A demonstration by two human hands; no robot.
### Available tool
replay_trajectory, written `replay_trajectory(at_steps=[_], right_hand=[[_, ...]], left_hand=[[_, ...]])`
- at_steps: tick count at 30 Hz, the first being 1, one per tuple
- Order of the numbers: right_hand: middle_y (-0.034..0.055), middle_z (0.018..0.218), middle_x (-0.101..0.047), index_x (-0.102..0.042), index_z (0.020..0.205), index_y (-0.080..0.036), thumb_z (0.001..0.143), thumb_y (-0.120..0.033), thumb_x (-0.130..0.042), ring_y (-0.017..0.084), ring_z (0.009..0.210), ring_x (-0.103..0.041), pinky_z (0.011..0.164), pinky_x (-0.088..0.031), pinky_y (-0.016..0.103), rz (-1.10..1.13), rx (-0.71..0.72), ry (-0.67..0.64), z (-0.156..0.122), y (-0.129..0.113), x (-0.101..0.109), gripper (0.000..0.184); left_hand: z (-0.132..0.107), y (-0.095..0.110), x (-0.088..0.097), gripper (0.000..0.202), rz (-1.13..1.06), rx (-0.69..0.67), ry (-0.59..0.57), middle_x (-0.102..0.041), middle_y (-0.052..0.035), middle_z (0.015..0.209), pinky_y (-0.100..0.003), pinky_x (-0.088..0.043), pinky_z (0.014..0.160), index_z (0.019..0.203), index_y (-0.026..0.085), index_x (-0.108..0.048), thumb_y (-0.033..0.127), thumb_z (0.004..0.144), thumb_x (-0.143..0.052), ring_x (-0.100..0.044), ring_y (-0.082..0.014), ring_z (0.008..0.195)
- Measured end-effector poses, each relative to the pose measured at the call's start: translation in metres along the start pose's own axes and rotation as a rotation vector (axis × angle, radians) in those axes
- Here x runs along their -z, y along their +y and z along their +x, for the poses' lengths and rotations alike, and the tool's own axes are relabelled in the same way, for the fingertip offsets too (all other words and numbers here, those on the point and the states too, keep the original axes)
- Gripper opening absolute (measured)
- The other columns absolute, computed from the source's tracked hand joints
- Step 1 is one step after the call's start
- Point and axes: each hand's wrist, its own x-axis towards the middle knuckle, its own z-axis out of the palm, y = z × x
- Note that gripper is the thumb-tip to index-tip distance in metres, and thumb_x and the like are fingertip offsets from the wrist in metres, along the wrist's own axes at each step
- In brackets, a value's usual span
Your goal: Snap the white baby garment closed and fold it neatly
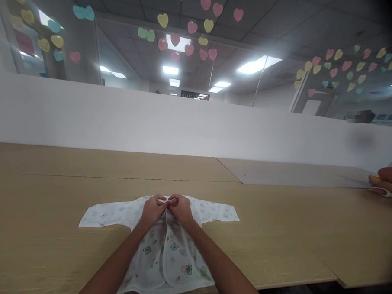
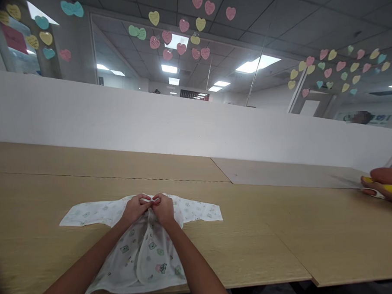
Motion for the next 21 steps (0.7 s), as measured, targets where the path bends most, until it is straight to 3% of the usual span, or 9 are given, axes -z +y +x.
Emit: replay_trajectory(at_steps=[7,12,16,18,21], right_hand=[[-0.0021,0.068,-0.059,-0.063,0.086,-0.010,0.064,0.002,-0.057,0.007,0.063,-0.055,0.062,-0.039,0.014,0.043,-0.007,-0.027,-0.003,-0.002,-0.001,0.026],[-0.0012,0.069,-0.058,-0.061,0.083,-0.009,0.064,-0.002,-0.058,0.007,0.056,-0.050,0.051,-0.037,0.015,0.226,-0.183,-0.048,0.002,0.001,-0.004,0.020],[-0.0022,0.064,-0.055,-0.058,0.087,-0.008,0.067,-0.007,-0.059,0.007,0.043,-0.040,0.040,-0.030,0.018,0.394,-0.341,-0.082,0.002,0.003,-0.005,0.020],[-0.0014,0.064,-0.055,-0.059,0.085,-0.008,0.067,-0.007,-0.058,0.007,0.047,-0.044,0.044,-0.032,0.017,0.307,-0.323,-0.042,0.002,0.002,-0.003,0.018],[0.0007,0.070,-0.059,-0.063,0.078,-0.009,0.069,-0.007,-0.059,0.007,0.063,-0.052,0.057,-0.036,0.014,0.026,-0.222,0.014,0.001,-0.002,0.006,0.011]], left_hand=[[-0.001,0.001,0.001,0.013,0.048,-0.037,0.026,-0.060,0.0042,0.052,-0.023,-0.038,0.062,0.084,0.018,-0.060,0.015,0.073,-0.054,-0.058,-0.0145,0.059],[0.000,-0.003,-0.002,0.013,0.081,-0.181,0.022,-0.065,-0.0004,0.072,-0.024,-0.039,0.069,0.090,0.017,-0.057,0.016,0.078,-0.052,-0.060,-0.0156,0.071],[-0.005,0.001,0.000,0.022,0.426,-0.323,0.001,-0.064,-0.0055,0.090,-0.029,-0.038,0.072,0.102,0.019,-0.055,0.018,0.085,-0.042,-0.058,-0.0214,0.086],[-0.008,0.004,0.003,0.024,0.575,-0.352,0.007,-0.063,-0.0083,0.094,-0.032,-0.037,0.074,0.103,0.018,-0.055,0.018,0.085,-0.039,-0.056,-0.0244,0.092],[-0.010,0.006,0.009,0.022,0.711,-0.317,0.000,-0.063,-0.0098,0.088,-0.035,-0.036,0.074,0.088,0.016,-0.060,0.017,0.079,-0.040,-0.055,-0.0271,0.090]])
